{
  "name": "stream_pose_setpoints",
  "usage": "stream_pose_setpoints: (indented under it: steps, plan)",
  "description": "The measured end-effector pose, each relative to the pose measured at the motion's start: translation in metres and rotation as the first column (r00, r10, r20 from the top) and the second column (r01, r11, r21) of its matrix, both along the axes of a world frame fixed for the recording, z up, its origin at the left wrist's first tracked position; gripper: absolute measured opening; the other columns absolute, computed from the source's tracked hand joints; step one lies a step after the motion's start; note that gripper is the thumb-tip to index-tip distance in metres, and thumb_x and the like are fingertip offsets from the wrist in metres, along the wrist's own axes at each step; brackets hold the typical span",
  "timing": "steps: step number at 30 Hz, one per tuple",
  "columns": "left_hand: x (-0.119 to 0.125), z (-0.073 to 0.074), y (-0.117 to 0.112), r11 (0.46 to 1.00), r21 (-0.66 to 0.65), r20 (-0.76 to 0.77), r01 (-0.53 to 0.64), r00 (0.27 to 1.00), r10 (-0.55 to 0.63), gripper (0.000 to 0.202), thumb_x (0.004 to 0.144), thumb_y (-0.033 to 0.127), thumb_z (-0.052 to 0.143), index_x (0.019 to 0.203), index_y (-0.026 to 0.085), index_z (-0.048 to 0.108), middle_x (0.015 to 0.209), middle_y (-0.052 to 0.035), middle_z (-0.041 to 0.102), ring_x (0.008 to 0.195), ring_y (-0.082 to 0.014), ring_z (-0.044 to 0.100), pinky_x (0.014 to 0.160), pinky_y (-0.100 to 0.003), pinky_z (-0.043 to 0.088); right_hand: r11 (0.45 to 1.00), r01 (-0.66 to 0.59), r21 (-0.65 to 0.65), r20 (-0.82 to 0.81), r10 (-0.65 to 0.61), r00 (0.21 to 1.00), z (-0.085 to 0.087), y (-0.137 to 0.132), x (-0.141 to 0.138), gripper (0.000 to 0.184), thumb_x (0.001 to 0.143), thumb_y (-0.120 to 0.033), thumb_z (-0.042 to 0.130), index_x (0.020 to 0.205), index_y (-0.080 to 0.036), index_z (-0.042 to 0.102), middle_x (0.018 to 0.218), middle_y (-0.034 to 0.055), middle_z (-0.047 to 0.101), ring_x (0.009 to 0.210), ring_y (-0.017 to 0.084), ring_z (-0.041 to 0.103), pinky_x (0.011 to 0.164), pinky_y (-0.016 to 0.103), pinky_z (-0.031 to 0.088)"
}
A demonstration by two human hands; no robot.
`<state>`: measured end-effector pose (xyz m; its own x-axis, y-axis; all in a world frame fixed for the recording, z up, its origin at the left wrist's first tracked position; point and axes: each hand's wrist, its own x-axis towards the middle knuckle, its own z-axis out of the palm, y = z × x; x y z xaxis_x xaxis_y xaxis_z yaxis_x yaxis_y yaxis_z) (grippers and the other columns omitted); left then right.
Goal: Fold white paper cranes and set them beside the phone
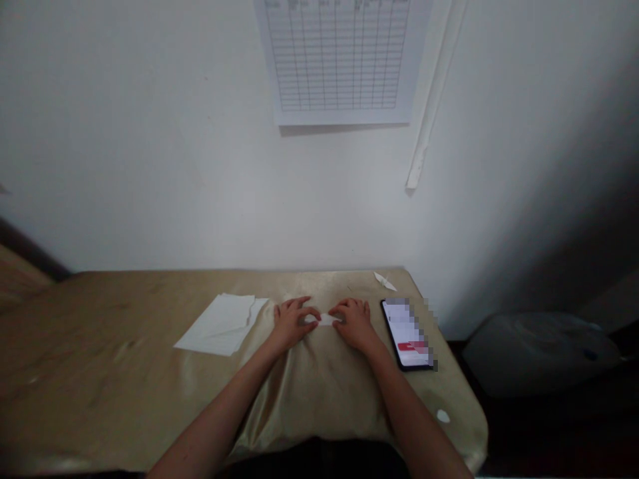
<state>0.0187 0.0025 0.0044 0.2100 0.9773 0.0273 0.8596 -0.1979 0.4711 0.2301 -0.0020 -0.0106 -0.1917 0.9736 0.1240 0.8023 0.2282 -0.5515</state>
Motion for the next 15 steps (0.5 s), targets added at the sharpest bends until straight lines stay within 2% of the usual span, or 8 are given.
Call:
stream_pose_setpoints:
  steps: [5, 11, 15]
  plan:
    - [-0.0007, 0.0006, -0.0025, 1.0, 0.023, 0.0, 0.001, 1.0, -0.001, 0.017, 0.086, 0.036, 0.072, 0.101, 0.043, 0.077, 0.152, 0.0036, 0.052, 0.143, -0.0329, 0.036, 0.118, -0.068, 0.011, 1.0, -0.018, 0.023, -0.002, 0.018, 1.0, 0.0005, -0.0012, 0.0011, 0.031, 0.084, -0.018, 0.069, 0.111, -0.033, 0.076, 0.123, 0.0051, 0.065, 0.123, 0.026, 0.052, 0.114, 0.047, 0.027]
    - [-0.0028, -0.002, -0.0056, 0.996, 0.081, 0.019, 0.042, 0.999, -0.043, 0.013, 0.083, 0.039, 0.077, 0.096, 0.041, 0.078, 0.146, 0.0015, 0.057, 0.14, -0.0326, 0.039, 0.116, -0.071, 0.011, 0.997, -0.016, 0.08, -0.019, 0.017, 1.0, -0.0011, -0.0033, 0.0006, 0.027, 0.084, -0.018, 0.068, 0.106, -0.031, 0.077, 0.117, 0.0052, 0.066, 0.119, 0.026, 0.054, 0.112, 0.047, 0.029]
    - [-0.0025, -0.0049, -0.004, 0.993, 0.112, 0.045, 0.031, 0.998, -0.037, 0.009, 0.084, 0.034, 0.077, 0.092, 0.037, 0.079, 0.141, 0.0012, 0.061, 0.137, -0.0312, 0.041, 0.116, -0.065, 0.016, 0.994, -0.016, 0.108, -0.018, 0.018, 1.0, -0.0019, -0.0028, -0.0002, 0.021, 0.083, -0.019, 0.07, 0.1, -0.029, 0.076, 0.113, 0.0049, 0.066, 0.116, 0.025, 0.056, 0.112, 0.048, 0.029]
